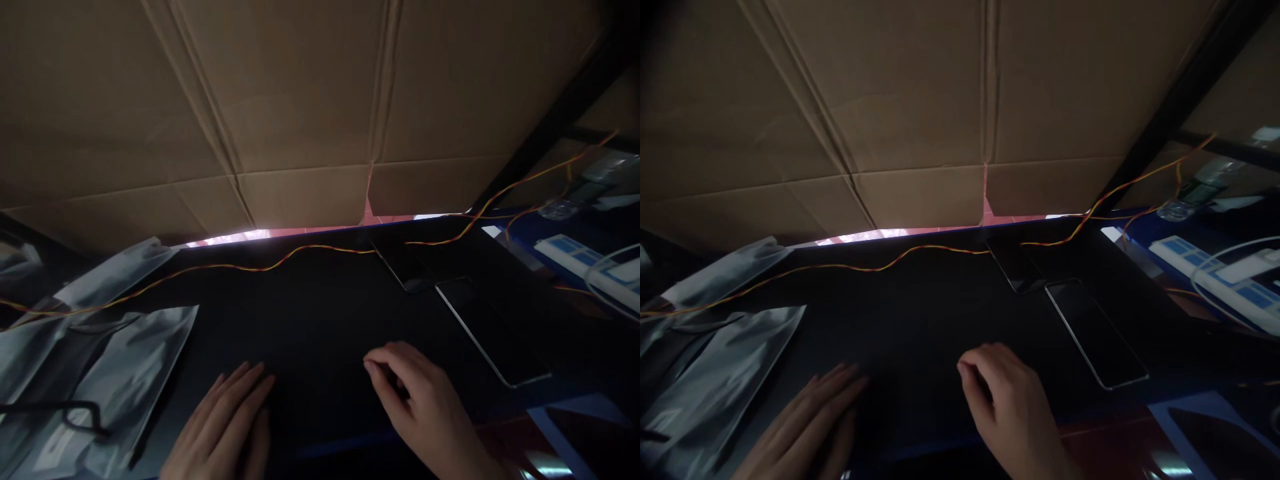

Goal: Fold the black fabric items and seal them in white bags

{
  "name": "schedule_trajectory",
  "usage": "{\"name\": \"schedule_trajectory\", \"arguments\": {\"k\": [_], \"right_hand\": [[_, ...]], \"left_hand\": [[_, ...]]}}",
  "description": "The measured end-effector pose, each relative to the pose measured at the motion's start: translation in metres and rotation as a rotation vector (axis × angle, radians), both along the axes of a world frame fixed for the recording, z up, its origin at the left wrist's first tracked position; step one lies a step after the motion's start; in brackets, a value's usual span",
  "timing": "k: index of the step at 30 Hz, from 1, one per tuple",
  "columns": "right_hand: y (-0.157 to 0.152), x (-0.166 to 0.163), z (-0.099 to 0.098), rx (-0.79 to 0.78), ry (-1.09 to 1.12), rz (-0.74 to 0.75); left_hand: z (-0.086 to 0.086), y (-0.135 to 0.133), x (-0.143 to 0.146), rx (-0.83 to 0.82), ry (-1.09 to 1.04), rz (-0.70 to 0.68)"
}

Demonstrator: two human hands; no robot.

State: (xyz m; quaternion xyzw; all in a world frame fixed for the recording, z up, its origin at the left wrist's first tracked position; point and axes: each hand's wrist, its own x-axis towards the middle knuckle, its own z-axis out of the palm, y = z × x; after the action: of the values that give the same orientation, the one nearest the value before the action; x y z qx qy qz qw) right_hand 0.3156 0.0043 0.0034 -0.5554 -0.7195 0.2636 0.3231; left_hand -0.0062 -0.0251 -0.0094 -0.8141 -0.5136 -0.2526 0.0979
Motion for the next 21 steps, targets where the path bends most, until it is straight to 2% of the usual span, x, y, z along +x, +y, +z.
{"name": "schedule_trajectory", "arguments": {"k": [1, 3, 6, 11, 21], "right_hand": [[0.002, 0.001, -0.002, 0.103, -0.086, -0.033], [0.005, 0.002, -0.009, 0.208, -0.264, -0.044], [0.008, 0.001, -0.02, 0.216, -0.469, 0.038], [0.009, 0.0, -0.029, 0.169, -0.557, 0.078], [0.015, 0.001, -0.021, 0.103, -0.537, 0.068]], "left_hand": [[0.002, 0.007, 0.019, -0.014, 0.023, 0.007], [0.003, 0.021, 0.046, -0.065, 0.062, 0.072], [-0.005, 0.037, 0.064, -0.098, 0.141, 0.123], [-0.017, 0.04, 0.067, -0.112, 0.208, 0.111], [-0.012, 0.042, 0.071, -0.261, 0.14, 0.124]]}}
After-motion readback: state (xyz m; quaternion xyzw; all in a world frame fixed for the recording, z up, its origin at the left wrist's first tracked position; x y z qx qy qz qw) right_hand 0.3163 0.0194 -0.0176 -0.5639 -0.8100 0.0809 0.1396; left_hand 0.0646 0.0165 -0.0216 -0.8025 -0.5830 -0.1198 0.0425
